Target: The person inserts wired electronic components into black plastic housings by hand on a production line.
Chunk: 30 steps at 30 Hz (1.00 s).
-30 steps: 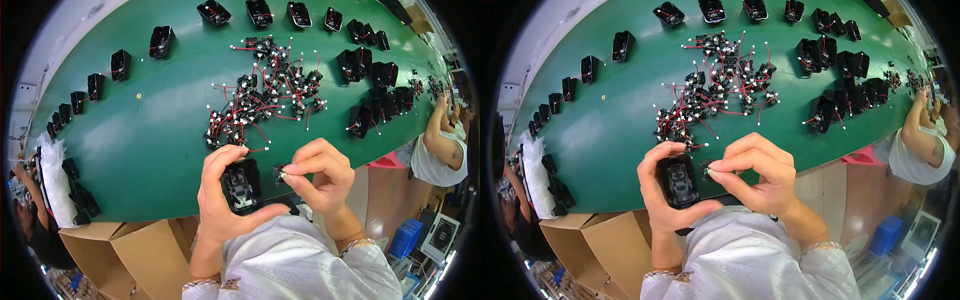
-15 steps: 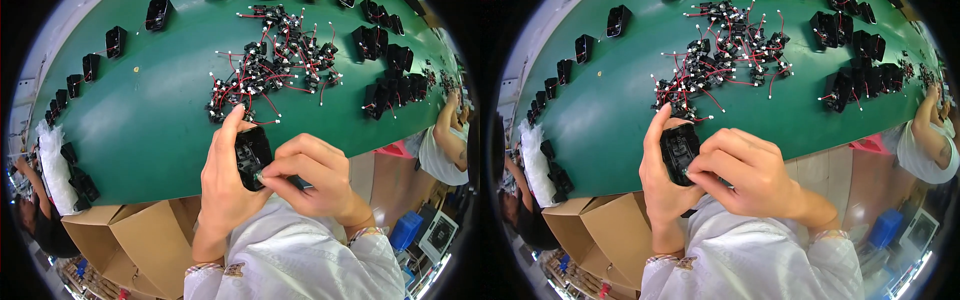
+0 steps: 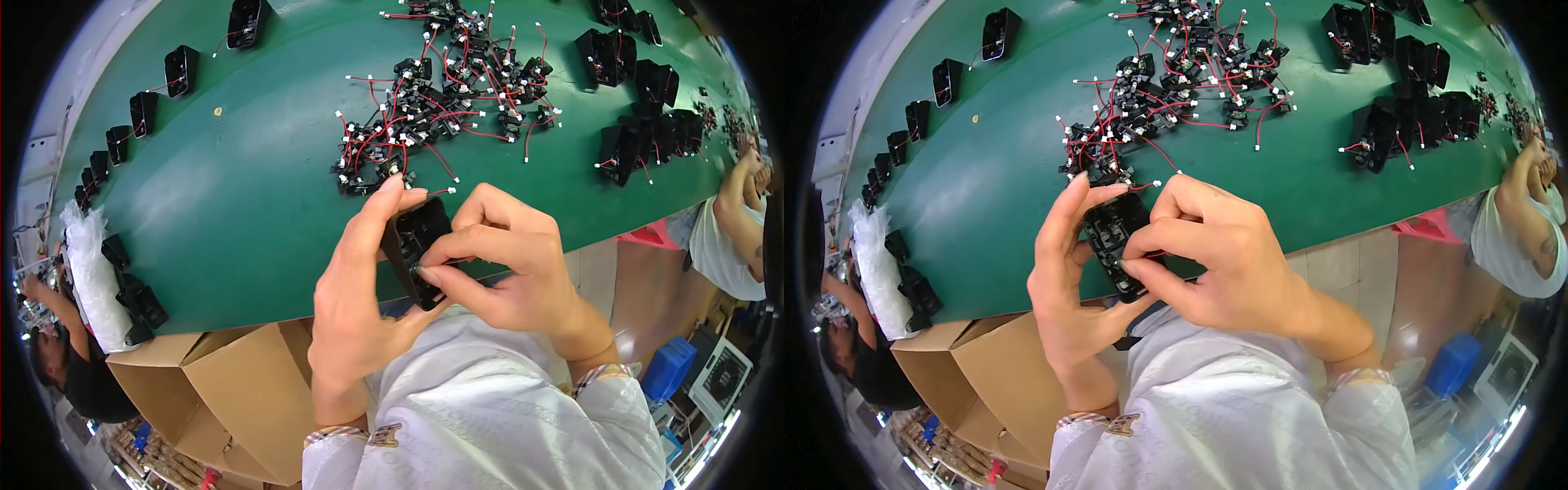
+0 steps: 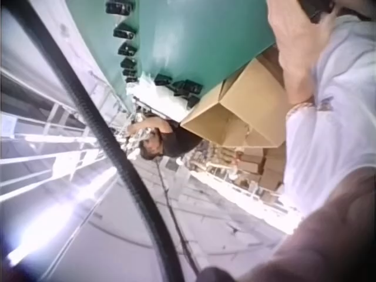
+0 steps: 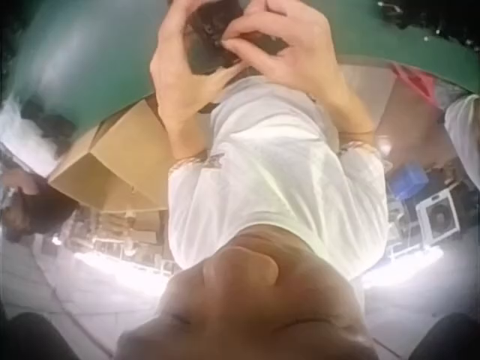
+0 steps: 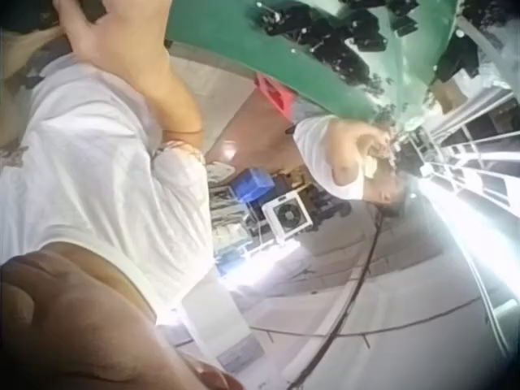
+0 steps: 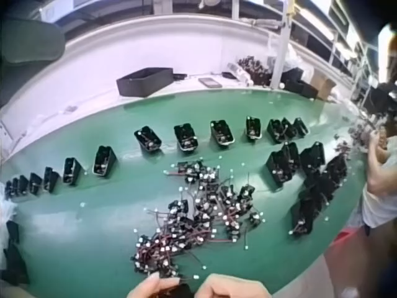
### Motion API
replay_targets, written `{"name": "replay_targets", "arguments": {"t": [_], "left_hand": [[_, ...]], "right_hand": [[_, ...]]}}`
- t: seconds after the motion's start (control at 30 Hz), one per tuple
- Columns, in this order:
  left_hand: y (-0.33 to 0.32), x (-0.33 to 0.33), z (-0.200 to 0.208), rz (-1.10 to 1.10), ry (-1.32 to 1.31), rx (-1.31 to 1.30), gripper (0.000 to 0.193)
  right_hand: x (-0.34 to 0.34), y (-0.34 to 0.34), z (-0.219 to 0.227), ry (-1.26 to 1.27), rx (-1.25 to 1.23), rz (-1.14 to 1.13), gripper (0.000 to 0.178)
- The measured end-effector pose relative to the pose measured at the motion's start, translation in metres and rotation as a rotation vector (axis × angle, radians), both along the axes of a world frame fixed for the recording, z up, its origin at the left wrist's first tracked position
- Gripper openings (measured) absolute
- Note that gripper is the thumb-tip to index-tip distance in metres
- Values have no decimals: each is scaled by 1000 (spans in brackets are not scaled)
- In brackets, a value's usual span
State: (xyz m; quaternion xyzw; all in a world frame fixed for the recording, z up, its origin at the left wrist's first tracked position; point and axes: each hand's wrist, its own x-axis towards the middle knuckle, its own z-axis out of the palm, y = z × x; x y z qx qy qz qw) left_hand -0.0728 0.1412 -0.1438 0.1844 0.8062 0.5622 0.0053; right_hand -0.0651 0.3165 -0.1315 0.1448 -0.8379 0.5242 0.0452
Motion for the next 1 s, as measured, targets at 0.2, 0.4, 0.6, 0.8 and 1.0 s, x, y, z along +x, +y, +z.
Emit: {"name": "replay_targets", "arguments": {"t": [0.2, 0.4, 0.6, 0.8, 1.0], "left_hand": [[-6, -10, -5, 38, 251, 35, 94], [8, -10, 5, 48, 243, -59, 90], [22, -6, 6, 111, 209, -71, 90], [28, -7, 6, 106, 156, -138, 95], [24, -16, -3, 104, 387, -70, 80]], "right_hand": [[-3, 19, 5, -244, -351, 230, 24], [-1, 24, -11, -252, -556, 320, 31], [12, 16, -16, -529, -983, 158, 28], [12, 14, -11, -543, -981, 173, 25], [6, 23, -2, -541, -945, 188, 32]]}}
